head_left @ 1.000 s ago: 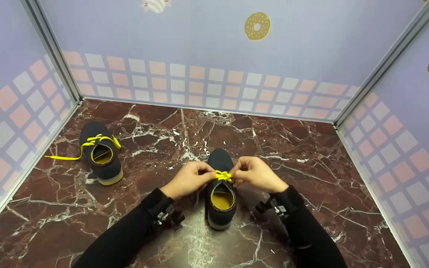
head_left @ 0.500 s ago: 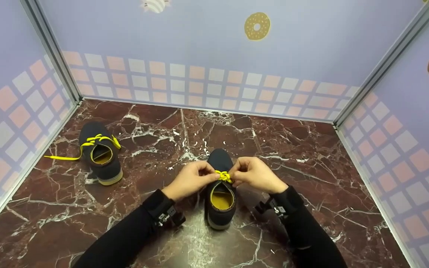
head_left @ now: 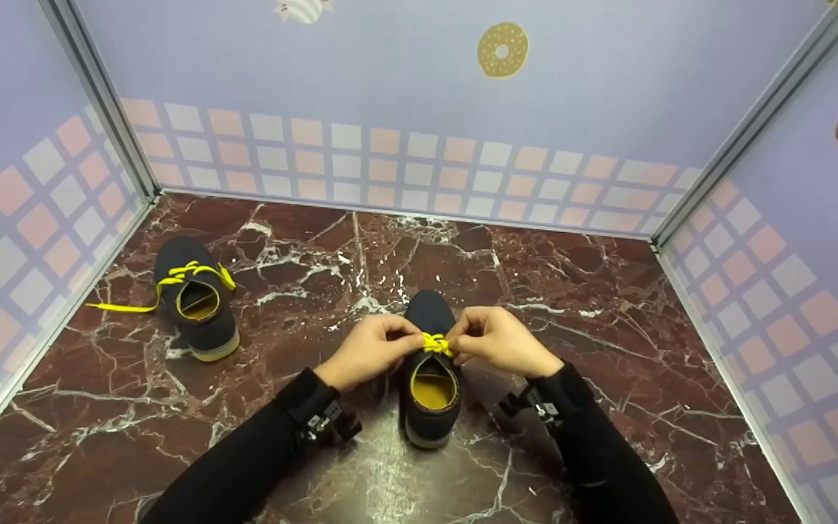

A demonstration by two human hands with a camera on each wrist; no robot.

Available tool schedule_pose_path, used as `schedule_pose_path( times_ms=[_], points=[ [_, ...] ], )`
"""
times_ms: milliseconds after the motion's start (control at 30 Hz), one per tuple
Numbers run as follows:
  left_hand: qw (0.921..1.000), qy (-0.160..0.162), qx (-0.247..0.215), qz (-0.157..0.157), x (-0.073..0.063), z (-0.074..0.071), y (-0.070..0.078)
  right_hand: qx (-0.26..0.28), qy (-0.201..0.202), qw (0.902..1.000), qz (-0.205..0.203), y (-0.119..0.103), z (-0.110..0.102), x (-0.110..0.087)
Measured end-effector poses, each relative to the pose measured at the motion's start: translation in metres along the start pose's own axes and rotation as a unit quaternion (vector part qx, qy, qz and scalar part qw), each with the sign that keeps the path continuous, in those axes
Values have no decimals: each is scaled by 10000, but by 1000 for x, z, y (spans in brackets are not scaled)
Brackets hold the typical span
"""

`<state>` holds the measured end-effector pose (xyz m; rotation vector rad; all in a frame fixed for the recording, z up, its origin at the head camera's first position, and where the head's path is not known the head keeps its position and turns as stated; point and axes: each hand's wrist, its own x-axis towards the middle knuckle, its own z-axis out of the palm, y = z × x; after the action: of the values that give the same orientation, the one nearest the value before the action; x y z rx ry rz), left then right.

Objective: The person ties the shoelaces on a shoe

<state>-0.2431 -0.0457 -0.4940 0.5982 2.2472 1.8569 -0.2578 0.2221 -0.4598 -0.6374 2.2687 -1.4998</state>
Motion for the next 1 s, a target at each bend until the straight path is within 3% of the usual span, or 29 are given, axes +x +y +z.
schedule_pose_path(
  times_ms=[400, 567, 767, 1000],
  points=[
    [9995, -90, -230, -212, 1, -1, -2, -52, 93, 9999, 47, 0, 1, 0],
    [9999, -78, -3, -100, 0, 1, 1, -56, 116, 9999, 27, 0, 3, 0],
    [9995, 158, 226, 126, 0, 6, -2, -87, 97, 9999, -14, 0, 3, 0],
    [9995, 253, 109, 158, 1, 7, -3, -129, 79, 9999, -31, 1, 3, 0]
  ],
)
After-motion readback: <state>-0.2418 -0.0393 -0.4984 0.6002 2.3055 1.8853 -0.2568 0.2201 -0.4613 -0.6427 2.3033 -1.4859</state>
